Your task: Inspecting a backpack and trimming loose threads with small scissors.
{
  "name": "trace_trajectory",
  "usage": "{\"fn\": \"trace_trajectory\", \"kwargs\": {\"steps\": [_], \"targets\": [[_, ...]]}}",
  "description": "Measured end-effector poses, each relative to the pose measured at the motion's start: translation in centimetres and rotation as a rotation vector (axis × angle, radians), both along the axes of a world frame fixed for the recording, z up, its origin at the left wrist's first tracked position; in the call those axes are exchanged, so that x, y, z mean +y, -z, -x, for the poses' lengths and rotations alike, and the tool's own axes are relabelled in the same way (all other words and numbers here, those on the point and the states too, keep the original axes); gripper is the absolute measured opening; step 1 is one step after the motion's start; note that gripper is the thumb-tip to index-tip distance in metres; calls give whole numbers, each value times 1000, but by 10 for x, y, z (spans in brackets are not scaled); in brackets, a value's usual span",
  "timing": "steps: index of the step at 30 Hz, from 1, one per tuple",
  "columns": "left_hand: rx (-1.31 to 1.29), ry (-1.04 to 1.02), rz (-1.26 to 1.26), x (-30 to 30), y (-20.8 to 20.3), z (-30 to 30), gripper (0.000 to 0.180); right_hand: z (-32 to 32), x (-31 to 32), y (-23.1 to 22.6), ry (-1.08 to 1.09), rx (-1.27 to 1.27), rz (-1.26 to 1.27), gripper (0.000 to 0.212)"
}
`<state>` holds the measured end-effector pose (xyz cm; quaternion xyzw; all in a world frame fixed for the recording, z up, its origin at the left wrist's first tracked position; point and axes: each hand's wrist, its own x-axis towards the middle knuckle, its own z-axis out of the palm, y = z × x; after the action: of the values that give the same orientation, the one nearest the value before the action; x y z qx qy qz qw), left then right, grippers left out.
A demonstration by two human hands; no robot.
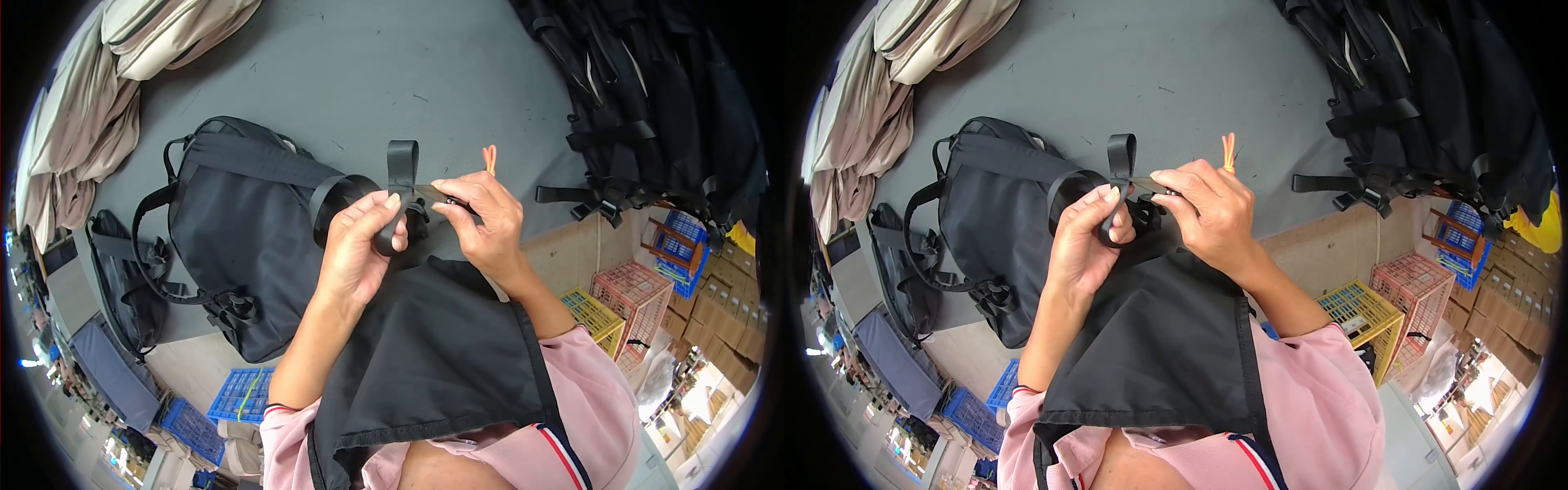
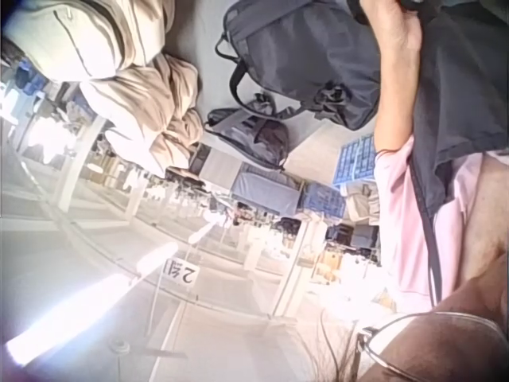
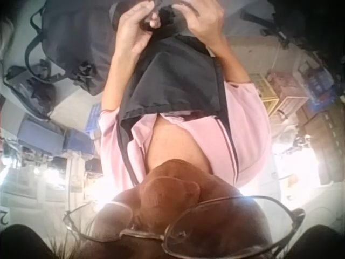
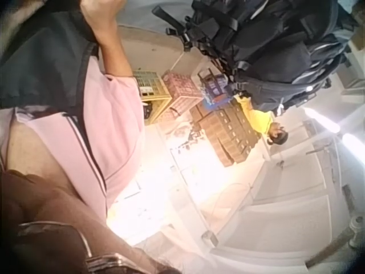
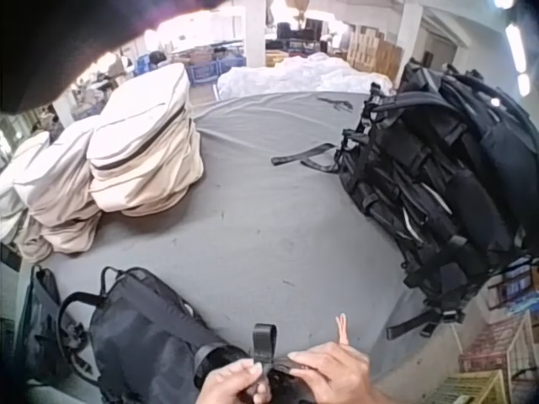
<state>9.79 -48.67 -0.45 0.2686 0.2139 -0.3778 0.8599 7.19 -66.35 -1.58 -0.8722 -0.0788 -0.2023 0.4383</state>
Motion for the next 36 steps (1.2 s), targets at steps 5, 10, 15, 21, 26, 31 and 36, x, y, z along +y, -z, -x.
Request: {"fn": "trace_trajectory", "kwargs": {"steps": [5, 10, 15, 21, 26, 31, 36], "targets": [[-262, -37, -432, -12, -12, 4, 15, -1, -4, -14, 3, 32, 70, 24], [-315, -31, -465, -13, -9, 7, 16, 1, -5, -18, -14, 141, 138, 21], [-309, 11, -484, -11, -4, 9, 17, 1, -9, -17, -41, 145, 199, 21], [-372, 6, -579, -16, -6, 9, 21, -1, -9, -23, -22, 261, 78, 18], [-424, 79, -718, -12, -5, 9, 21, -4, -11, -21, -93, 238, 130, 19], [-392, 96, -710, -11, -6, 9, 21, -5, -16, -14, -139, 12, 330, 23], [-342, 84, -615, -12, -4, 8, 21, 0, -26, -4, -197, 140, 134, 23]]}}
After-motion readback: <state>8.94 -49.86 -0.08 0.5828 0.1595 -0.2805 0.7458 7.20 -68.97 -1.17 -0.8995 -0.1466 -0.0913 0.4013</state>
